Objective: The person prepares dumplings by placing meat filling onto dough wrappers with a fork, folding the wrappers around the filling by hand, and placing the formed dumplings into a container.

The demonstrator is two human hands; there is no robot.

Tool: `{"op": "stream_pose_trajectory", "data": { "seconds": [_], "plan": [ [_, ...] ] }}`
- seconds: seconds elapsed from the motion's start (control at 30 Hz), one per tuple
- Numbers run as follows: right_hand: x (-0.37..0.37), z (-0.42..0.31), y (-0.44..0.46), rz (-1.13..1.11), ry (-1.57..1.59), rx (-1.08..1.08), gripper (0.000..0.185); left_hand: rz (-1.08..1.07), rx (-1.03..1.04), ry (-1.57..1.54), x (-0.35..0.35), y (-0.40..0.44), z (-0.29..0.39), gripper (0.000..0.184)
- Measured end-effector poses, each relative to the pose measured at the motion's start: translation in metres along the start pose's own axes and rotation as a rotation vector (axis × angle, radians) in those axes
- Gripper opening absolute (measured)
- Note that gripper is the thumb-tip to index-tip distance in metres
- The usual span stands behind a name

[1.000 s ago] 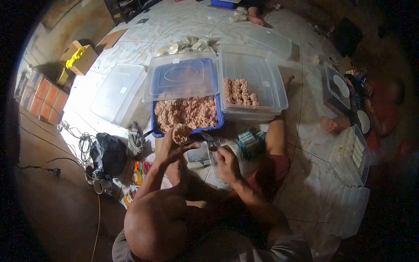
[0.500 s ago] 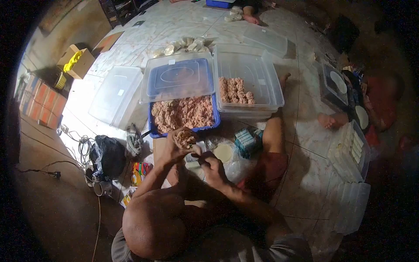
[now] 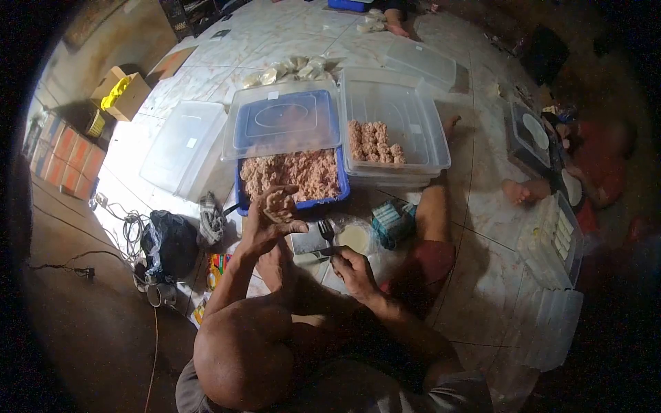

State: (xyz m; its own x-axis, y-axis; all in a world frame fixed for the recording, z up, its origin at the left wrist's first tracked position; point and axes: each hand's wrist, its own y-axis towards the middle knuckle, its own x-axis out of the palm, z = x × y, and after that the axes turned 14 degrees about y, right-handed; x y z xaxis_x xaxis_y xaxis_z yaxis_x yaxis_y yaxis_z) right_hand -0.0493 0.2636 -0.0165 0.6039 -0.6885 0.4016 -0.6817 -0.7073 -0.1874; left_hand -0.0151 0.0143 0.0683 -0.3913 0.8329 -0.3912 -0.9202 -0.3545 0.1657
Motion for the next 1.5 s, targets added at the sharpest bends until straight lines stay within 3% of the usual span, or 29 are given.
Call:
{"op": "stream_pose_trajectory", "data": {
  "seconds": [0.07, 0.13, 0.2, 0.27, 0.33, 0.37, 0.4, 0.43, 0.47, 0.53, 0.6, 0.67, 0.73, 0.8, 0.87, 0.93, 1.0, 1.03, 1.07, 1.13, 1.2, 1.27, 1.33, 1.37, 1.4, 1.47, 1.5],
  "plan": [
    [0.004, -0.002, 0.0, -0.003, 0.006, 0.023, 0.02, -0.176, -0.086, -0.157, -0.007, 0.001, 0.001, 0.061],
    [0.013, -0.004, 0.002, -0.024, 0.113, 0.004, 0.017, -0.139, -0.053, -0.149, -0.004, 0.002, -0.001, 0.057],
    [0.023, -0.002, 0.008, -0.014, 0.025, -0.088, 0.015, -0.101, -0.021, -0.14, 0.004, 0.001, -0.007, 0.054],
    [0.035, 0.008, 0.015, 0.004, -0.064, -0.174, 0.014, -0.235, 0.007, -0.072, 0.022, -0.002, -0.019, 0.052],
    [0.034, 0.034, 0.033, 0.219, -0.58, -0.712, 0.022, -0.179, -0.05, 0.108, 0.038, -0.002, -0.019, 0.056],
    [0.026, 0.044, 0.036, 0.254, -0.606, -0.804, 0.028, -0.09, -0.084, 0.019, 0.04, 0.0, -0.019, 0.058],
    [0.027, 0.015, 0.032, 0.148, -0.498, -0.57, 0.02, 0.0, -0.119, -0.072, 0.041, 0.001, -0.019, 0.061],
    [0.026, -0.003, 0.022, 0.145, -0.475, -0.459, 0.017, -0.007, 0.079, -0.026, 0.026, -0.001, -0.008, 0.063],
    [0.021, -0.011, 0.013, 0.142, -0.452, -0.345, 0.014, -0.007, 0.071, -0.031, 0.015, -0.003, -0.003, 0.063],
    [0.011, 0.0, 0.004, 0.131, -0.32, -0.299, 0.009, -0.197, -0.062, -0.449, 0.001, -0.008, 0.002, 0.065],
    [0.015, -0.007, -0.002, 0.086, -0.165, -0.184, 0.008, -0.131, 0.035, -0.293, 0.0, -0.004, 0.001, 0.065],
    [0.029, -0.003, 0.01, 0.047, -0.294, -0.365, 0.007, -0.233, 0.084, -0.064, 0.012, 0.0, -0.013, 0.063],
    [0.039, 0.022, 0.03, 0.196, -0.494, -0.657, 0.008, 0.0, 0.303, 0.191, 0.03, -0.004, 0.003, 0.05],
    [0.023, 0.026, 0.034, 0.19, -0.606, -0.638, 0.015, -0.195, 0.195, 0.293, 0.023, 0.009, -0.017, 0.054],
    [0.018, -0.013, 0.022, 0.093, -0.751, -0.286, 0.017, -0.151, 0.141, 0.162, 0.017, 0.011, -0.022, 0.052],
    [0.025, -0.047, 0.019, 0.208, -0.575, -0.606, 0.019, -0.118, 0.084, 0.033, 0.011, 0.01, -0.022, 0.051],
    [0.03, -0.089, 0.012, 0.123, -0.749, -0.658, 0.02, -0.187, 0.19, 0.239, 0.006, 0.011, -0.014, 0.05],
    [0.029, -0.094, 0.015, 0.126, -0.756, -0.657, 0.02, -0.334, 0.059, 0.34, 0.006, 0.013, -0.014, 0.043],
    [0.029, -0.098, 0.018, 0.053, -0.869, -0.6, 0.02, -0.334, 0.062, 0.334, 0.013, 0.011, -0.027, 0.043],
    [0.026, -0.104, 0.017, -0.025, -0.98, -0.55, 0.019, -0.154, 0.329, 0.283, 0.025, 0.014, -0.052, 0.038],
    [0.007, -0.116, 0.013, -0.03, -0.999, -0.482, 0.017, -0.167, 0.271, 0.267, 0.011, 0.015, -0.037, 0.038],
    [0.012, -0.13, 0.005, -0.026, -0.882, -0.341, 0.013, -0.196, 0.183, 0.235, 0.006, 0.009, -0.021, 0.038],
    [0.022, -0.129, 0.004, 0.148, -0.7, -0.369, 0.011, -0.218, 0.278, 0.233, 0.011, 0.011, -0.015, 0.036],
    [0.024, -0.117, 0.011, 0.097, -0.672, -0.443, 0.01, -0.237, 0.132, 0.254, 0.021, 0.009, -0.017, 0.034],
    [0.029, -0.107, 0.015, 0.037, -0.8, -0.43, 0.01, -0.231, 0.139, 0.25, 0.028, 0.01, -0.021, 0.034],
    [0.03, -0.107, 0.011, 0.022, -0.758, -0.283, 0.01, -0.031, 0.208, 0.293, 0.034, 0.013, -0.031, 0.036],
    [0.031, -0.114, 0.015, 0.006, -0.764, -0.292, 0.01, -0.108, 0.171, 0.326, 0.026, 0.013, -0.023, 0.036]
  ]
}}
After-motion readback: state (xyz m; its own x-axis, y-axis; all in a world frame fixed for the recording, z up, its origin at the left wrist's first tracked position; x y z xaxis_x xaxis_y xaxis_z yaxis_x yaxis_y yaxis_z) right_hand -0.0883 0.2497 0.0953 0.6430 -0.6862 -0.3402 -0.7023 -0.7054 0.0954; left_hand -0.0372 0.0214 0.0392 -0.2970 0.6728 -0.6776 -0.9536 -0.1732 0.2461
